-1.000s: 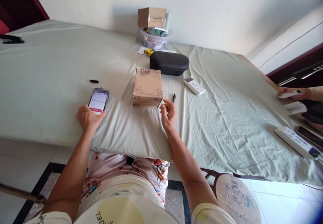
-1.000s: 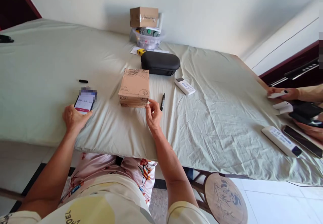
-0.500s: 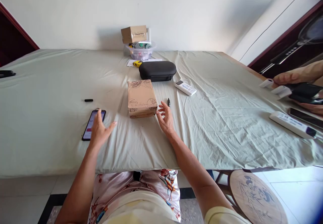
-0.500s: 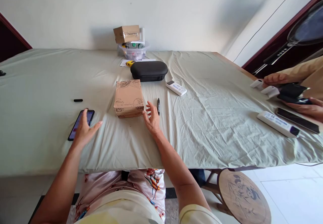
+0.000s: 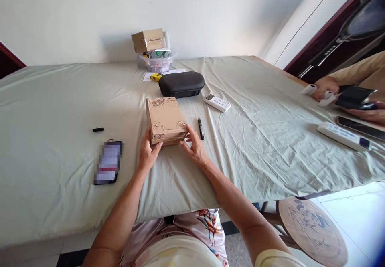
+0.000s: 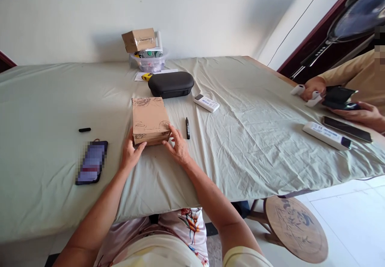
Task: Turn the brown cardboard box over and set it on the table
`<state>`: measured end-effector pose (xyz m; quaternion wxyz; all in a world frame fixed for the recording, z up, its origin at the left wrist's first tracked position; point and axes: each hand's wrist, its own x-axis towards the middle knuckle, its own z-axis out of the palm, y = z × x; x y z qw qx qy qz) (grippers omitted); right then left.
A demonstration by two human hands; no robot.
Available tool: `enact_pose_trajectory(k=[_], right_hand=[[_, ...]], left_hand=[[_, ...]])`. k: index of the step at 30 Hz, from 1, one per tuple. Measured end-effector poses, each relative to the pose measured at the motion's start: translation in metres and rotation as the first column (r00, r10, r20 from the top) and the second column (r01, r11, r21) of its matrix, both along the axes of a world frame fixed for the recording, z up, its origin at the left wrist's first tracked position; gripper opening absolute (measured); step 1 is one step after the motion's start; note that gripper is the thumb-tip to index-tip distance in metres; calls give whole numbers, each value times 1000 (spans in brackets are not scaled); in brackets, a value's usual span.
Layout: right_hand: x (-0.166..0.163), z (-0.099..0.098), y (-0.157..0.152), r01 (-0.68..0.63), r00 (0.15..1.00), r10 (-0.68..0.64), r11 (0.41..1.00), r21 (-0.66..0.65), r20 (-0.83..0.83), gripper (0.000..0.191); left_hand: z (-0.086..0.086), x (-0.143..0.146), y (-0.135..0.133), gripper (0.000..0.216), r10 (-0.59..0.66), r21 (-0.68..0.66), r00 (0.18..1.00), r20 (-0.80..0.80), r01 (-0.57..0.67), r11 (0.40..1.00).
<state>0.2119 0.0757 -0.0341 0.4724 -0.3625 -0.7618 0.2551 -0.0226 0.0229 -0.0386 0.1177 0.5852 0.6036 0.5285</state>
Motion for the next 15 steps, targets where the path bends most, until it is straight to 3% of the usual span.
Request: enact_pose_trajectory(k=[4,8,11,15], right_hand=[[-7,3,-8,-70,996,66,995,-74,-62,62],[-8,9,-12,-21,999,25,996,-92,39,53],[-5,13,-12,-3,994,11,997,-72,109,59],[-3,13,-11,-25,974,38,998,-60,224,73]], left_hand=[[10,-2,-8,67,62,174,998,25,-65,983],[21,-1,-12,60,81,306,996,26,-85,948],[22,3,-13,56,64,383,997,-38,-44,923],[21,12,-13,51,8,379,995,-98,30,925]])
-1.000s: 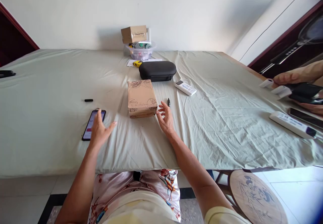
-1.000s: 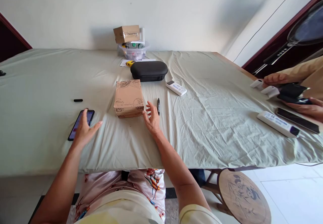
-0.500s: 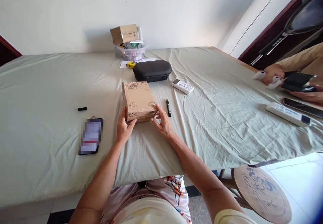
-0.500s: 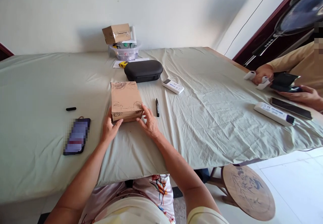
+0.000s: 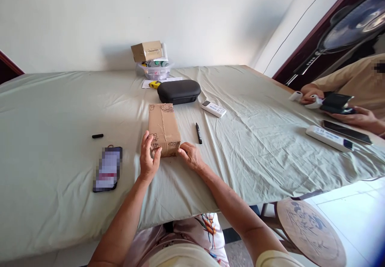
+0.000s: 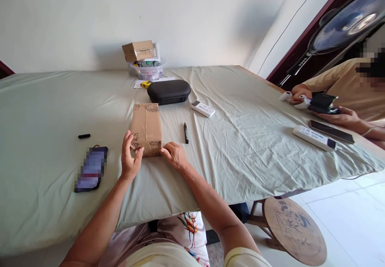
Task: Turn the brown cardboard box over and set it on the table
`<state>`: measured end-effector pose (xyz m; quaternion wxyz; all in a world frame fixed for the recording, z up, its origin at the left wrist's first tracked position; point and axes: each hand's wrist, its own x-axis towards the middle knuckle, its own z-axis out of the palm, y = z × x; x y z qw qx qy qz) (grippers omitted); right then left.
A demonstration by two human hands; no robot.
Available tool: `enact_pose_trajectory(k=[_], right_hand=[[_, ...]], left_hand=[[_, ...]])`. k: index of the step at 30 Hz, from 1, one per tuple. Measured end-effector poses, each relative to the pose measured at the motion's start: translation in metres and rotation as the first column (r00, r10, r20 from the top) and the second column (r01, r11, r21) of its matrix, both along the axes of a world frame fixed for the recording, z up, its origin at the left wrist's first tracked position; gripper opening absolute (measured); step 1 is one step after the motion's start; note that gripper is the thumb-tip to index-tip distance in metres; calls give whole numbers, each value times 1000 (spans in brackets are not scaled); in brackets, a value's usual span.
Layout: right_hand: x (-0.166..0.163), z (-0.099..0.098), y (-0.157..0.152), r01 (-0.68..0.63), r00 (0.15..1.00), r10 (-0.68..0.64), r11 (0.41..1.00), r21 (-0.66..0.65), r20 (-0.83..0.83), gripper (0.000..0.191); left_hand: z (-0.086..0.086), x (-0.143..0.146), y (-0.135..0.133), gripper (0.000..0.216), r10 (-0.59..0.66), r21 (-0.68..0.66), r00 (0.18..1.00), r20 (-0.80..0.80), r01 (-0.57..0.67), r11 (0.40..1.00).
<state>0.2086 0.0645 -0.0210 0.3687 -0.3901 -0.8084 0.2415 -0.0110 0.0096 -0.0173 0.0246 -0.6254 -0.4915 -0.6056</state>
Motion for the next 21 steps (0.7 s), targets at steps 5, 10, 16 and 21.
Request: enact_pose_trajectory(k=[5,10,16,21], right_hand=[[0,-3,0,32,999,-33,999,-19,-35,70],[-3,-1,0,97,973,-72,989,109,-218,75],[-7,6,-6,118,972,-78,978,173,-221,63],[-6,5,-7,115,968,-67,975,190,-243,65]], left_hand=[[-1,4,-1,46,13,-31,1000,21,-12,999],[-5,8,-2,49,31,-38,1000,7,-30,999],[-5,17,-4,43,8,-42,1000,23,-7,999],[1,21,-9,40,-7,-24,1000,25,8,1000]])
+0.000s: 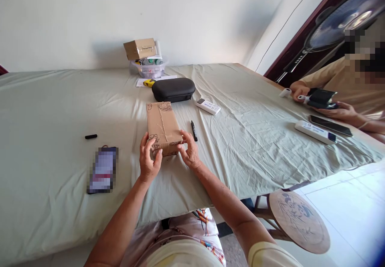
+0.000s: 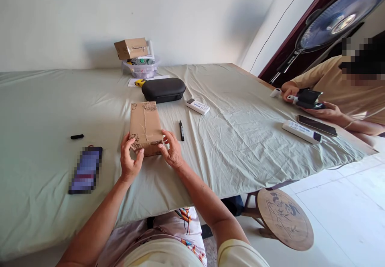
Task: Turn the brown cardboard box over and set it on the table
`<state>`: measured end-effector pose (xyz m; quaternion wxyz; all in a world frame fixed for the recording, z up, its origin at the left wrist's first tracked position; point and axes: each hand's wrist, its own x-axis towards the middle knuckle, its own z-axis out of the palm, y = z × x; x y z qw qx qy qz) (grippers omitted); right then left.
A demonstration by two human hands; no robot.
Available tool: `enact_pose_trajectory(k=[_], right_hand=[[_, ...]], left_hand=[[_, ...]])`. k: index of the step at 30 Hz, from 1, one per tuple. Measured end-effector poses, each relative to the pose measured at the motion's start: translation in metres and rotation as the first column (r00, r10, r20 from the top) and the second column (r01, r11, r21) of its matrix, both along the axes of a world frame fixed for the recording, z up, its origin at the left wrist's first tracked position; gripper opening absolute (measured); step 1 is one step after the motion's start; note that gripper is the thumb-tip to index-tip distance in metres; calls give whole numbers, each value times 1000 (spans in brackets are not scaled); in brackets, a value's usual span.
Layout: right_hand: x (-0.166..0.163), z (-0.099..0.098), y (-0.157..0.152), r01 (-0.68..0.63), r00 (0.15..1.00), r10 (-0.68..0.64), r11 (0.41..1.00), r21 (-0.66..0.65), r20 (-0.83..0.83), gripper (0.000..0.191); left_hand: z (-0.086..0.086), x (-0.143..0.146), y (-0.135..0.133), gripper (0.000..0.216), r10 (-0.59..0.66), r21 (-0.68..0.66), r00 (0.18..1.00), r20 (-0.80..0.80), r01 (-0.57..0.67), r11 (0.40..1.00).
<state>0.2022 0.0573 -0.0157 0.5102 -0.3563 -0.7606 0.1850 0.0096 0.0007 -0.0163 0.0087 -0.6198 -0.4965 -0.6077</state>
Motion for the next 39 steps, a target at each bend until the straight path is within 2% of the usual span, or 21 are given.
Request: enact_pose_trajectory(k=[6,11,14,18,23,25,27,32,35,39], right_hand=[[2,4,-2,-65,994,63,997,29,86,66],[-8,9,-18,-144,979,112,971,191,168,64],[-20,9,-27,-144,976,91,950,277,197,64],[-33,2,-31,-216,957,148,937,275,249,71],[-37,-5,-29,-274,944,212,929,247,252,69],[-37,-6,-29,-295,938,235,928,230,253,69],[-37,-6,-28,-300,937,240,926,229,253,70],[-30,-6,-23,-263,942,187,927,266,278,67],[-20,-8,-17,-202,952,131,949,243,277,63],[-3,-9,-6,-51,970,10,986,161,244,60]], left_hand=[[4,-1,-4,52,-7,-23,1000,20,7,1000],[0,-13,-4,95,-81,-118,978,193,105,987],[-1,-25,-2,110,-2,-135,989,150,23,991],[1,-30,-2,108,118,-112,989,-87,-127,986],[6,-20,-5,118,134,-102,978,-162,-151,983],[8,-17,-6,116,125,-116,980,-155,-144,983],[11,-16,-6,105,122,-120,983,-135,-139,983],[14,-22,-5,83,65,-90,991,-113,-75,993],[14,-28,-5,81,-18,-69,993,-118,10,998],[13,-34,-4,84,-94,-77,991,-100,86,993]])
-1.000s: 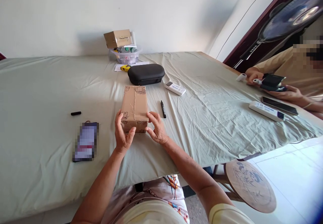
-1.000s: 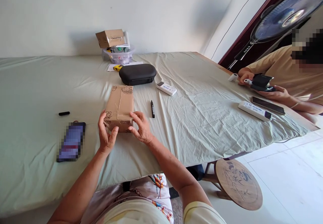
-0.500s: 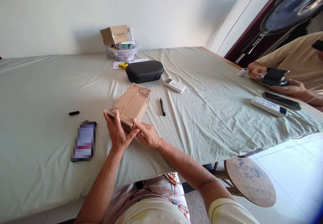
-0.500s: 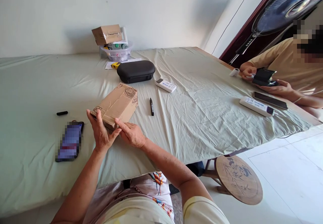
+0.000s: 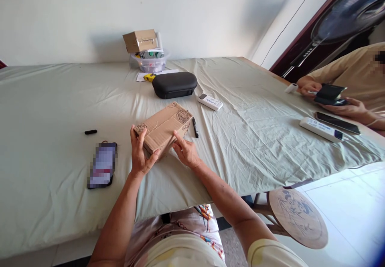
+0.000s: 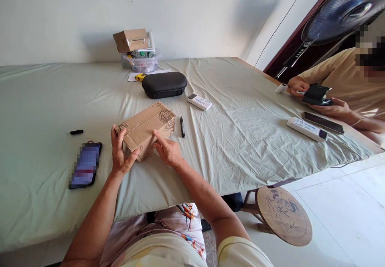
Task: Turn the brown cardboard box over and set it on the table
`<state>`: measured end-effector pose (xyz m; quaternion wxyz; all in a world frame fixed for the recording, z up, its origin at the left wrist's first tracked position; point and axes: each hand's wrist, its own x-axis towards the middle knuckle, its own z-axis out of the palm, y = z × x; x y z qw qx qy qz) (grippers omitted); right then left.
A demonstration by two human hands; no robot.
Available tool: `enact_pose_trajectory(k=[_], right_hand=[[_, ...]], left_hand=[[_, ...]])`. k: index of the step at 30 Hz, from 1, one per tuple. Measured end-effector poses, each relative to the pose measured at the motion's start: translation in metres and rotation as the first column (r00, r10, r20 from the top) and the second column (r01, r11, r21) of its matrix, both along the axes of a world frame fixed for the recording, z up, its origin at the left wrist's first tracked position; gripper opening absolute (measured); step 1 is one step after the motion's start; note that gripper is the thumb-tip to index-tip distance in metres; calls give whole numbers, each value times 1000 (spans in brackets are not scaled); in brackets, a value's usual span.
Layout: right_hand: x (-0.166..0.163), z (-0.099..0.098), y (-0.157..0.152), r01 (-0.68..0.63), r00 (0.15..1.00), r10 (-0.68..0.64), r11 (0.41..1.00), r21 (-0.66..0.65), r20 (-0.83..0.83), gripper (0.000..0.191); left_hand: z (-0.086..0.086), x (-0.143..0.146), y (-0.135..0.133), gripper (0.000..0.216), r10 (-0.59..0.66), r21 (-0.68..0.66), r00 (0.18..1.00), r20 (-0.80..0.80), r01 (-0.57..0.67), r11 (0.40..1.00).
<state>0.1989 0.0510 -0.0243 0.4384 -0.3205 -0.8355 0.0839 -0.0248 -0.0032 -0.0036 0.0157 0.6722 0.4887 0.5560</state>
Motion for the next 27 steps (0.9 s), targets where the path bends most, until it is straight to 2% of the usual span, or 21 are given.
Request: enact_pose_trajectory(k=[4,8,13,17,20,23,25,27], right_hand=[[15,4,11,142,984,-157,976,-165,-82,63],[25,6,21,203,953,-267,914,-351,-145,72],[27,3,30,235,950,-305,839,-491,-65,67],[26,1,31,247,953,-302,817,-521,-23,67],[25,1,28,199,963,-264,825,-529,-49,60],[23,1,25,113,971,-200,863,-493,-127,59],[20,1,22,11,975,-114,884,-468,-191,65],[17,0,20,-118,968,-1,880,-460,-251,71]], left_hand=[[0,-2,1,85,-28,-12,999,17,28,1000],[-1,-3,1,85,-26,6,1000,18,26,1000],[0,-2,-1,80,-21,18,998,57,20,1000],[-2,-8,2,81,22,18,979,204,-26,1000],[-6,-14,9,84,38,24,894,446,-55,998],[-11,-13,15,83,-5,-43,712,702,49,998],[-15,-8,17,83,-14,-114,644,765,157,981],[-20,-2,17,83,-5,-177,645,764,218,960]])
